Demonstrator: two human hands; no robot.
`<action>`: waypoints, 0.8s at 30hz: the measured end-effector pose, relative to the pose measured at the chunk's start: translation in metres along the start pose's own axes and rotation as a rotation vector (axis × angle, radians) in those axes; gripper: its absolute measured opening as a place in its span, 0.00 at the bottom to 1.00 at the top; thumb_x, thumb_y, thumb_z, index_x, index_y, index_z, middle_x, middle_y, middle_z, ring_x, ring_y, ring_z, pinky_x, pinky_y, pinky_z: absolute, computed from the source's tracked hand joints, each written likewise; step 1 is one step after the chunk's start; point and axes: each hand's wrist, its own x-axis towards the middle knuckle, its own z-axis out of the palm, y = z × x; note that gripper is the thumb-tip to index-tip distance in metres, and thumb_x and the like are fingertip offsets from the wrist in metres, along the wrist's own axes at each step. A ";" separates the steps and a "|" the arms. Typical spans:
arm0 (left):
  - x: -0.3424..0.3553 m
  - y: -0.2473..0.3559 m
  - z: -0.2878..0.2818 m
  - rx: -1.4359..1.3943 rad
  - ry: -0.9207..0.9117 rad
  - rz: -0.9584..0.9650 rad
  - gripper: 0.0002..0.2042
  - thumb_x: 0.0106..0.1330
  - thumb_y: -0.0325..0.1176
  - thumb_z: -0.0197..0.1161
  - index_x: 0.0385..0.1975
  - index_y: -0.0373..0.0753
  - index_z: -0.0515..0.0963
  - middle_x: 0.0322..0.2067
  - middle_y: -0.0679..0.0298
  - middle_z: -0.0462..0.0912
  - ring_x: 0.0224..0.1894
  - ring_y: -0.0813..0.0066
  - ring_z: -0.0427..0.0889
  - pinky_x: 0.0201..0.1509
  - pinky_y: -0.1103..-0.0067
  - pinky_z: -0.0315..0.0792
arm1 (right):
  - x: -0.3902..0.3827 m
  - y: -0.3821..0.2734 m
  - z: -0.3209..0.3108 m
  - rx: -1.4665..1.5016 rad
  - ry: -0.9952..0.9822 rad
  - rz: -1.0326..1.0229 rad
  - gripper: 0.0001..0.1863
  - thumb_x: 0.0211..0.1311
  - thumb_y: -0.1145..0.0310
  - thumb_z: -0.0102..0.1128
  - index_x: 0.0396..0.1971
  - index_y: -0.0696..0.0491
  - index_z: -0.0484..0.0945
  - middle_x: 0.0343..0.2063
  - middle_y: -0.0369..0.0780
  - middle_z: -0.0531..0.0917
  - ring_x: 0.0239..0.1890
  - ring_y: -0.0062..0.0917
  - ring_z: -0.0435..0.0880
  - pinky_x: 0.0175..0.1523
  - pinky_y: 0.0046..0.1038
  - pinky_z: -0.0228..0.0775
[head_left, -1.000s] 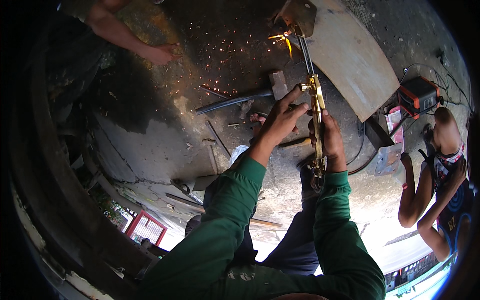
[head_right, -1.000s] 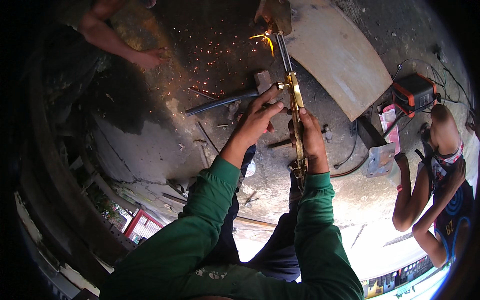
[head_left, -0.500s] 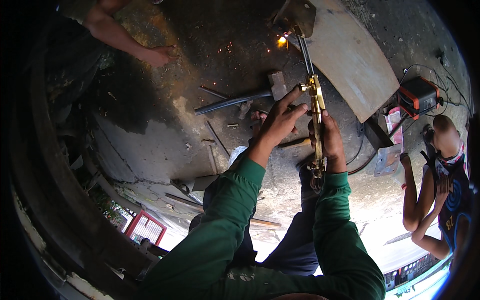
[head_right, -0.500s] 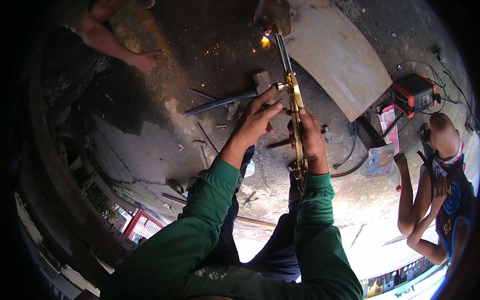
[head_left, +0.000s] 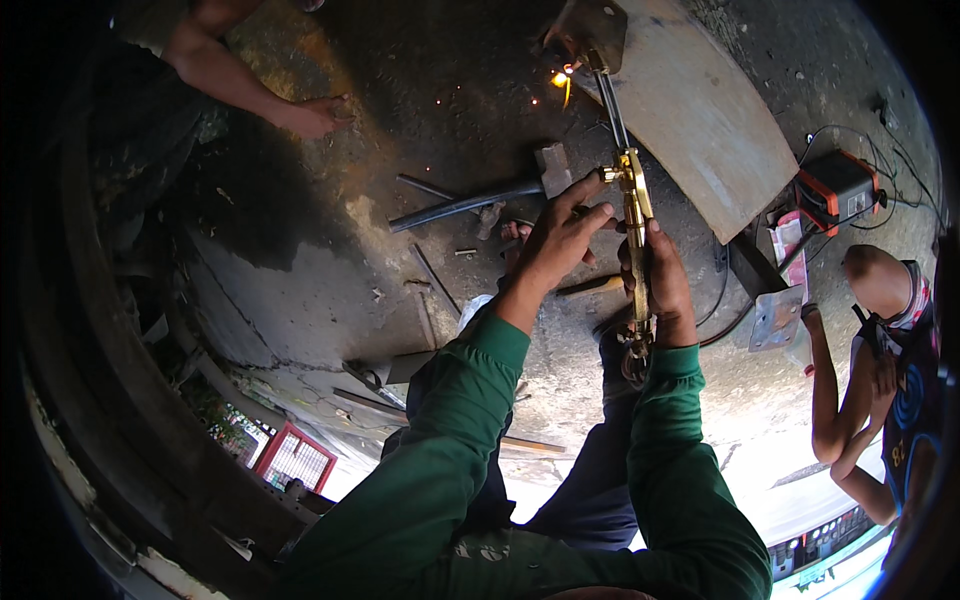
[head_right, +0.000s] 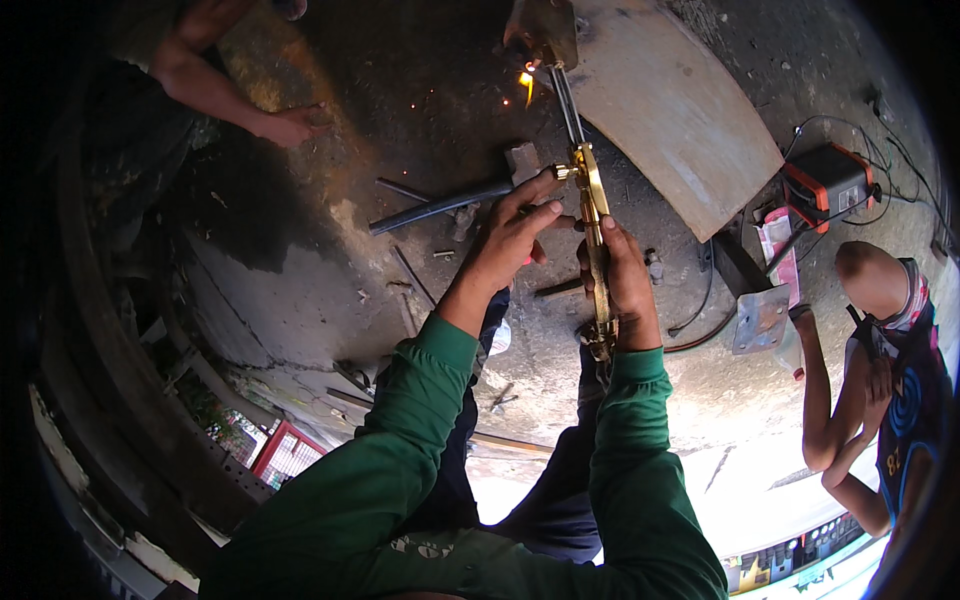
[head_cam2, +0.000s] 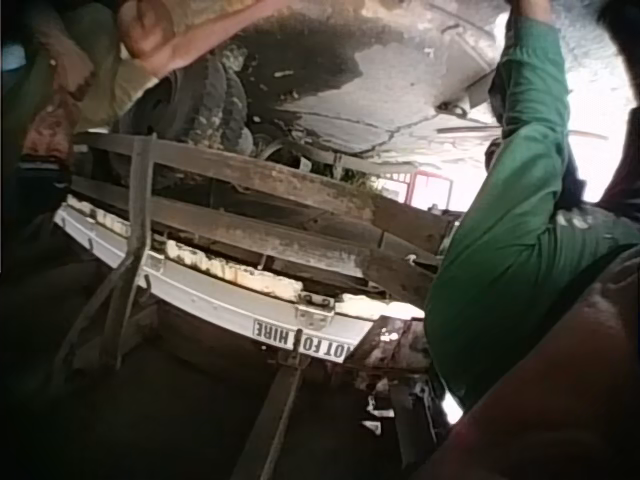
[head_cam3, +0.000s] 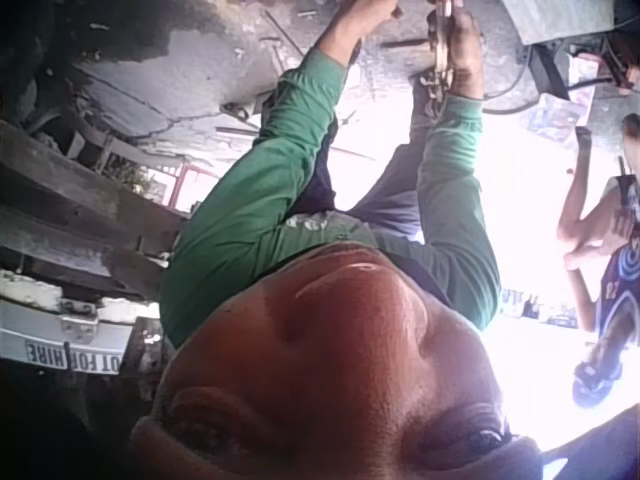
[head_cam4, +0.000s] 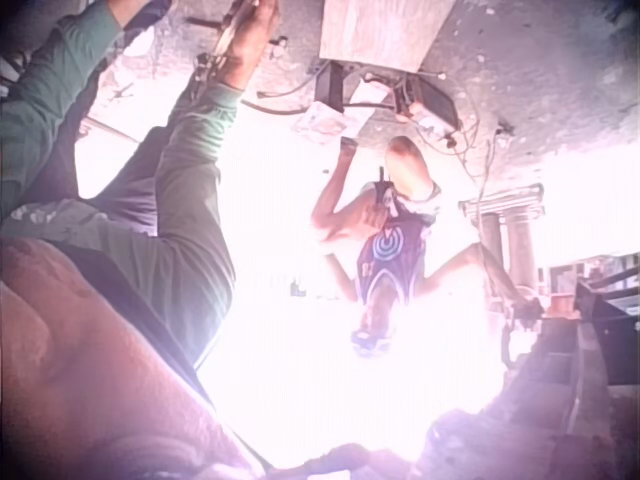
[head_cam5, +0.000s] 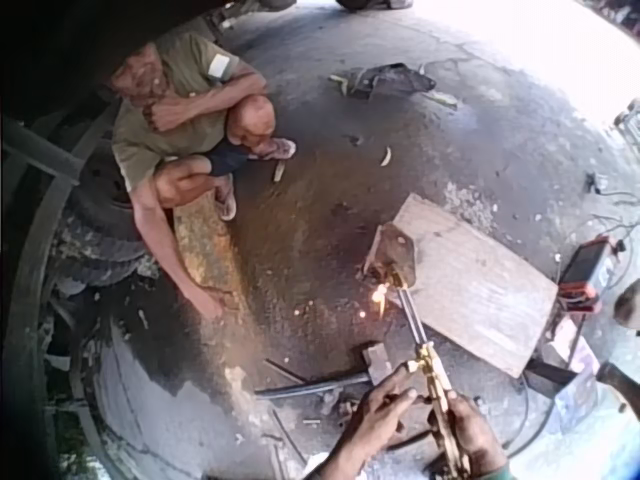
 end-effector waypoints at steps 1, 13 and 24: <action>0.000 0.001 0.000 -0.004 -0.005 -0.005 0.31 0.75 0.39 0.61 0.75 0.38 0.61 0.68 0.53 0.72 0.54 0.69 0.86 0.25 0.84 0.77 | 0.000 0.000 0.000 -0.003 -0.001 -0.004 0.28 0.76 0.40 0.47 0.49 0.52 0.76 0.20 0.35 0.77 0.14 0.18 0.71 0.18 0.21 0.63; 0.000 -0.002 0.002 -0.002 0.043 -0.008 0.29 0.75 0.37 0.60 0.73 0.36 0.63 0.66 0.58 0.76 0.53 0.69 0.87 0.24 0.85 0.72 | -0.001 -0.002 0.001 -0.010 -0.007 0.003 0.27 0.76 0.42 0.48 0.49 0.53 0.75 0.20 0.35 0.77 0.13 0.19 0.71 0.17 0.22 0.62; -0.003 0.001 0.002 0.025 0.046 -0.021 0.30 0.74 0.39 0.61 0.73 0.35 0.63 0.66 0.57 0.76 0.53 0.67 0.87 0.25 0.84 0.73 | 0.001 0.002 0.003 -0.023 0.008 -0.021 0.27 0.75 0.43 0.49 0.49 0.55 0.75 0.20 0.36 0.77 0.13 0.19 0.72 0.17 0.22 0.62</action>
